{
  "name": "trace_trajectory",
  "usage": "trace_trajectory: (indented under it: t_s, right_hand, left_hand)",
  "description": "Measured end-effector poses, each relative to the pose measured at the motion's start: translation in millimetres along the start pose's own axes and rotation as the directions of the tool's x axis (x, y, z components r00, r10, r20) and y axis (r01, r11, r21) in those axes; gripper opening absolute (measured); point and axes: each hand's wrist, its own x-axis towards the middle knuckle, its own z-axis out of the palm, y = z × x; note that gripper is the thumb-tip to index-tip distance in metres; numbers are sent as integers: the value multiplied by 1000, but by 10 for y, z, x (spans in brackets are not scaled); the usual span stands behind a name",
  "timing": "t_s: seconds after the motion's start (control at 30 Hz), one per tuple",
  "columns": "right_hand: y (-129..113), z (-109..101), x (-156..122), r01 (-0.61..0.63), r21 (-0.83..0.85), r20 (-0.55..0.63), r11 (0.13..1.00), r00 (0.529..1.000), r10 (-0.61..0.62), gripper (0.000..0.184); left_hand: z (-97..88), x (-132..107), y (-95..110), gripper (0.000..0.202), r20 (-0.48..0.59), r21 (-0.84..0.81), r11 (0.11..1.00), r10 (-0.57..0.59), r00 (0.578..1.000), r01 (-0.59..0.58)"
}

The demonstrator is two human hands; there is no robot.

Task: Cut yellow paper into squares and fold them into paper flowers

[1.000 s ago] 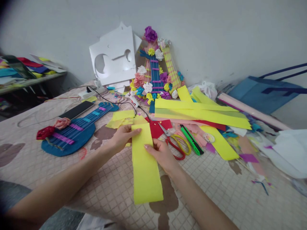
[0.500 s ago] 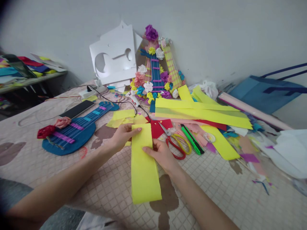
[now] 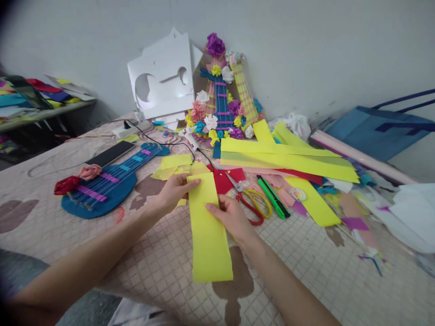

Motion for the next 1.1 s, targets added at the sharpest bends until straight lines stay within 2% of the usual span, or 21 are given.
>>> trace_trajectory:
  t_s: [0.2,0.33,0.7,0.83,1.0,1.1]
  right_hand:
    - [-9,-6,-4,-14,-28,-3,1000,1000,14,33]
    - [-27,-24,-3,-23,-52,14,998,1000,23,32]
    - [-48,-16,-25,-65,-108,61,992,996,72,35]
    - [-48,-17,-22,-62,-114,62,992,996,69,35]
    - [-46,-8,-31,-68,-109,70,992,995,76,39]
    - [-42,13,-55,-58,-49,93,997,994,62,41]
  left_hand:
    - [-7,-9,19,45,9,9,1000,-7,1000,6]
    - [-63,0,80,43,67,27,1000,-17,998,15]
    - [-146,55,97,37,37,272,960,55,998,-63]
    - [-159,79,94,35,68,254,963,71,995,-86]
    - [-171,119,108,33,196,224,966,85,977,-129]
    - [-174,120,124,30,165,229,961,121,979,-158]
